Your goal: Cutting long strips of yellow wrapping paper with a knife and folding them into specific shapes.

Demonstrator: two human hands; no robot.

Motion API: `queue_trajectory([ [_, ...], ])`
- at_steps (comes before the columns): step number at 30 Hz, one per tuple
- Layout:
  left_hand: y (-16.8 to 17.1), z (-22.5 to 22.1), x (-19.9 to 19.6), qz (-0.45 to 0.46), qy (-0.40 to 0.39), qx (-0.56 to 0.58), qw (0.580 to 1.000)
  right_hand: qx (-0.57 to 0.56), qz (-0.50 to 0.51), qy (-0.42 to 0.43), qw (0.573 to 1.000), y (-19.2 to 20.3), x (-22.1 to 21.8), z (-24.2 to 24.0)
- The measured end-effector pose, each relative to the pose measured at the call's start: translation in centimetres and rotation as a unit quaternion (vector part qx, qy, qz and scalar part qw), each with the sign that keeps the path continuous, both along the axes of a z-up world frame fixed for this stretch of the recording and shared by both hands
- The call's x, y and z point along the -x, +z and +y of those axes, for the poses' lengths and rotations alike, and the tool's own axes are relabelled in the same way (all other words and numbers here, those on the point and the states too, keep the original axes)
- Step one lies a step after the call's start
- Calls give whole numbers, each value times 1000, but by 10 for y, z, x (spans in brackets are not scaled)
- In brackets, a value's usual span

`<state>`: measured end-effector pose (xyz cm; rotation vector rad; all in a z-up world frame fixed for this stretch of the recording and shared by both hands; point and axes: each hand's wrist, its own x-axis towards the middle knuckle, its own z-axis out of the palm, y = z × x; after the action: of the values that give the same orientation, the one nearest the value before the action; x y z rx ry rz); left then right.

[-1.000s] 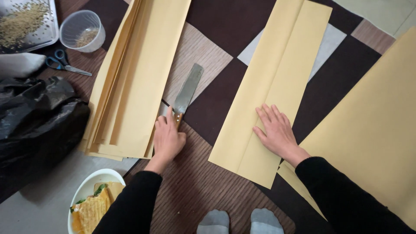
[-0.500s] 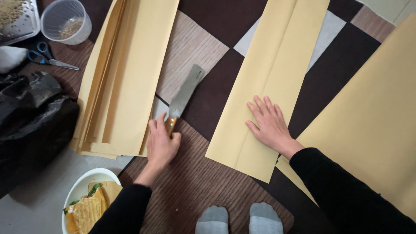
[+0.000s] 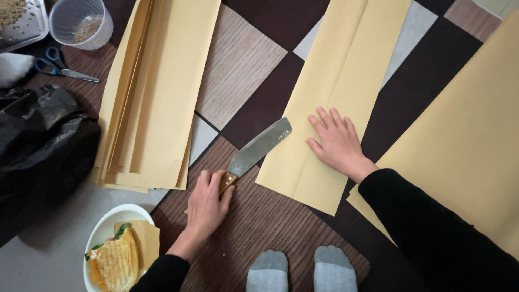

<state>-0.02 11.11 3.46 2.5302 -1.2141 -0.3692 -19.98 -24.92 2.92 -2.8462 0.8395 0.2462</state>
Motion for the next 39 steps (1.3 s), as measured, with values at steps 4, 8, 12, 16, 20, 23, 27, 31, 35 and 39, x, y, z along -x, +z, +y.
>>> queue_trajectory([
  [4, 3, -11, -8, -1, 2, 19, 1000, -15, 7, -7, 1000, 11, -5, 1],
  [8, 0, -19, -10, 13, 17, 23, 1000, -14, 17, -11, 1000, 10, -8, -3],
  [12, 9, -14, 3, 22, 20, 15, 999, -17, 24, -17, 999, 5, -9, -7],
  [16, -3, 9, 18, 28, -5, 21, 999, -24, 22, -20, 999, 9, -12, -7],
  [20, 3, 17, 32, -8, -39, 31, 999, -25, 31, -23, 999, 6, -16, -7],
  [23, 2, 19, 34, -17, -45, 47, 998, -26, 26, -23, 999, 2, -16, -8],
  [27, 7, 17, 35, -15, -46, 27, 998, -27, 37, -24, 999, 4, -18, -9],
  [31, 5, 19, 35, -19, -48, 22, 998, -27, 31, -24, 999, 3, -17, -8],
  [35, 8, 18, 34, -14, -53, 16, 998, -29, 24, -22, 999, -1, -17, -10],
  [39, 9, 18, 32, -12, -61, 20, 998, -44, 3, -27, 999, -6, -19, -9],
])
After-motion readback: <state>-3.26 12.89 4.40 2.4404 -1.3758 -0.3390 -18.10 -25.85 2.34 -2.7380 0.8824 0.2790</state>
